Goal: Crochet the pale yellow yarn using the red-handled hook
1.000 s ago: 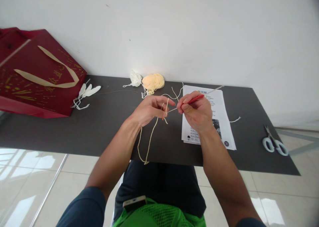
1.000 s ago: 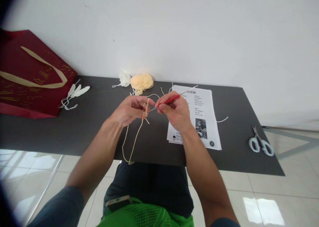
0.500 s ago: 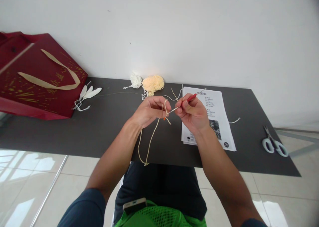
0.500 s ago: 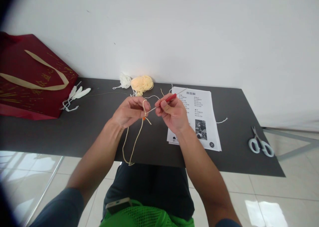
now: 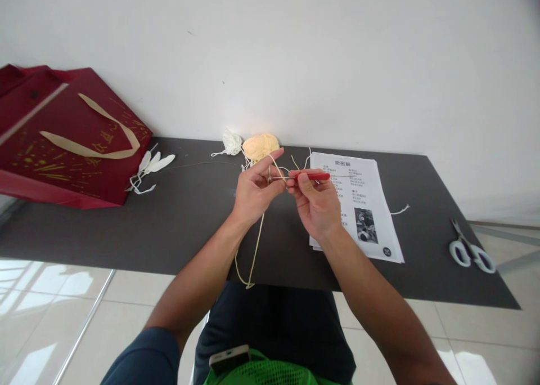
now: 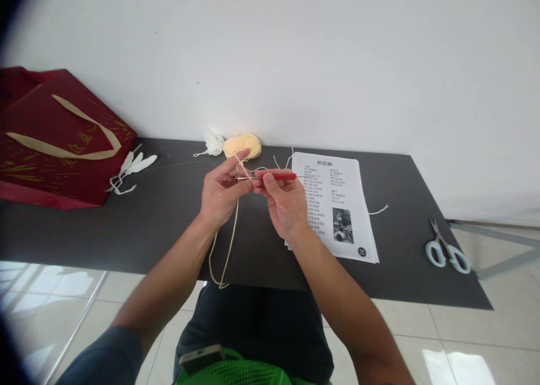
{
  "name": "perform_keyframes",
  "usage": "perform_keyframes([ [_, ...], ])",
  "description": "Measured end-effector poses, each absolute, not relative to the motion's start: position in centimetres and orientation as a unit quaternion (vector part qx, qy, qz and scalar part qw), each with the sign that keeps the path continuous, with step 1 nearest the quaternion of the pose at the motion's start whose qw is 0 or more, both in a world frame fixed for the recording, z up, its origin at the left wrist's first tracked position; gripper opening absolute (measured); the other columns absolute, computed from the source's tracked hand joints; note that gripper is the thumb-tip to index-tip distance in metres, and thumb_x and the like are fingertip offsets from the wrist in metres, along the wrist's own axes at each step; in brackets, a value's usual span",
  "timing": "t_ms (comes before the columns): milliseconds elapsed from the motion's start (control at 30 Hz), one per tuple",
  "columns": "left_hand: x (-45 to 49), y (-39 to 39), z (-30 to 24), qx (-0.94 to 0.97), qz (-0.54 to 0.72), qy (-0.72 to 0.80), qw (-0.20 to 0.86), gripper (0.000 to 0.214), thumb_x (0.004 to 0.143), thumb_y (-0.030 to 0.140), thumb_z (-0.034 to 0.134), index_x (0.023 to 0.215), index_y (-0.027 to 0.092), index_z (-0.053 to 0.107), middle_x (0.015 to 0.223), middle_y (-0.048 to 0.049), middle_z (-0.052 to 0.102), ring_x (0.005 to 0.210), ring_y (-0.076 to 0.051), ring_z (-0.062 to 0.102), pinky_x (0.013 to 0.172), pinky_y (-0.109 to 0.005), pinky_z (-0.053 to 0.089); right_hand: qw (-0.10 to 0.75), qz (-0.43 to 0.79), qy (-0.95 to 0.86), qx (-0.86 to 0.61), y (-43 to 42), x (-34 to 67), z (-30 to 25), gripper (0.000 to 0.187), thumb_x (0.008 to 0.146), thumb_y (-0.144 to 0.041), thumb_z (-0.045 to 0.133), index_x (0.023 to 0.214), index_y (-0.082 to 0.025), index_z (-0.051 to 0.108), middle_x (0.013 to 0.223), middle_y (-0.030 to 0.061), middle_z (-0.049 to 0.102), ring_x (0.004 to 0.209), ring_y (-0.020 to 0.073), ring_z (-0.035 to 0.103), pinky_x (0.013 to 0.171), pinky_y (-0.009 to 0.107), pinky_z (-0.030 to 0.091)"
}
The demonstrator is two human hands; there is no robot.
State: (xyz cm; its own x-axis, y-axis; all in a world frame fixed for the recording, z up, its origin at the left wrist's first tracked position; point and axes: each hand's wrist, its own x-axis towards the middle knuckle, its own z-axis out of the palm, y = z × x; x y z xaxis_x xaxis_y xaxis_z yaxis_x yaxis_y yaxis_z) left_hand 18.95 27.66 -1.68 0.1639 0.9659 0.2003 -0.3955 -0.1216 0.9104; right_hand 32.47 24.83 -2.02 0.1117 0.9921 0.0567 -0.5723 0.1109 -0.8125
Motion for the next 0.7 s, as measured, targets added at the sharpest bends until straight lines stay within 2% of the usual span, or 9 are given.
perform_keyframes([
  [100, 19.1, 27.5, -1.8, 0.494, 0.579, 0.314, 0.568, 0.061, 0.077, 0.014, 0.080, 0.136, 0.024, 0.069, 0.080, 0.0023, 0.071, 0.071, -0.011, 0.067, 0.072, -0.026, 0.054, 0.680, 0.567, -0.330, -0.328, 24.8, 32.2, -2.3, 0.013, 0.085, -0.033, 0.084, 0.087, -0.026, 0.074, 0.096, -0.0028, 0.082, 0.076, 0.0094, 0.072, 0.068, 0.023, 0.061],
  [233, 19.2, 27.3, -1.7, 0.507, 0.579, 0.338, 0.541, 0.061, 0.079, 0.013, 0.077, 0.138, 0.023, 0.067, 0.079, 0.0032, 0.068, 0.071, -0.011, 0.065, 0.073, -0.027, 0.055, 0.703, 0.539, -0.326, -0.331, 24.7, 31.6, -2.4, 0.013, 0.085, -0.032, 0.084, 0.089, -0.026, 0.073, 0.093, -0.0031, 0.081, 0.075, 0.0103, 0.071, 0.071, 0.026, 0.060],
  [367, 19.3, 27.2, -1.4, 0.485, 0.584, 0.348, 0.550, 0.055, 0.075, 0.013, 0.079, 0.129, 0.022, 0.072, 0.081, 0.0023, 0.070, 0.072, -0.012, 0.065, 0.074, -0.028, 0.054, 0.706, 0.540, -0.315, -0.333, 24.8, 31.2, -2.4, 0.017, 0.083, -0.035, 0.086, 0.089, -0.026, 0.072, 0.088, -0.0037, 0.081, 0.074, 0.0118, 0.071, 0.075, 0.030, 0.061],
  [500, 19.2, 27.4, -1.6, 0.454, 0.592, 0.316, 0.586, 0.050, 0.070, 0.009, 0.081, 0.118, 0.023, 0.076, 0.081, 0.0026, 0.069, 0.074, -0.011, 0.065, 0.074, -0.026, 0.052, 0.700, 0.556, -0.295, -0.336, 25.0, 31.5, -2.5, 0.018, 0.083, -0.037, 0.085, 0.088, -0.027, 0.072, 0.092, -0.0038, 0.080, 0.079, 0.0109, 0.072, 0.077, 0.027, 0.061],
  [567, 19.2, 27.5, -1.9, 0.449, 0.593, 0.300, 0.598, 0.049, 0.071, 0.009, 0.080, 0.118, 0.023, 0.076, 0.083, 0.0019, 0.069, 0.077, -0.011, 0.065, 0.075, -0.024, 0.052, 0.699, 0.560, -0.291, -0.336, 25.0, 31.6, -2.6, 0.017, 0.083, -0.037, 0.085, 0.088, -0.027, 0.072, 0.094, -0.0040, 0.080, 0.081, 0.0106, 0.073, 0.078, 0.026, 0.061],
  [700, 19.3, 27.6, -2.5, 0.443, 0.598, 0.298, 0.598, 0.041, 0.078, 0.019, 0.082, 0.118, 0.023, 0.075, 0.088, 0.0003, 0.069, 0.077, -0.010, 0.066, 0.074, -0.024, 0.055, 0.702, 0.556, -0.304, -0.326, 24.9, 31.5, -2.7, 0.016, 0.083, -0.037, 0.086, 0.088, -0.028, 0.073, 0.093, -0.0049, 0.081, 0.080, 0.0108, 0.073, 0.078, 0.028, 0.062],
])
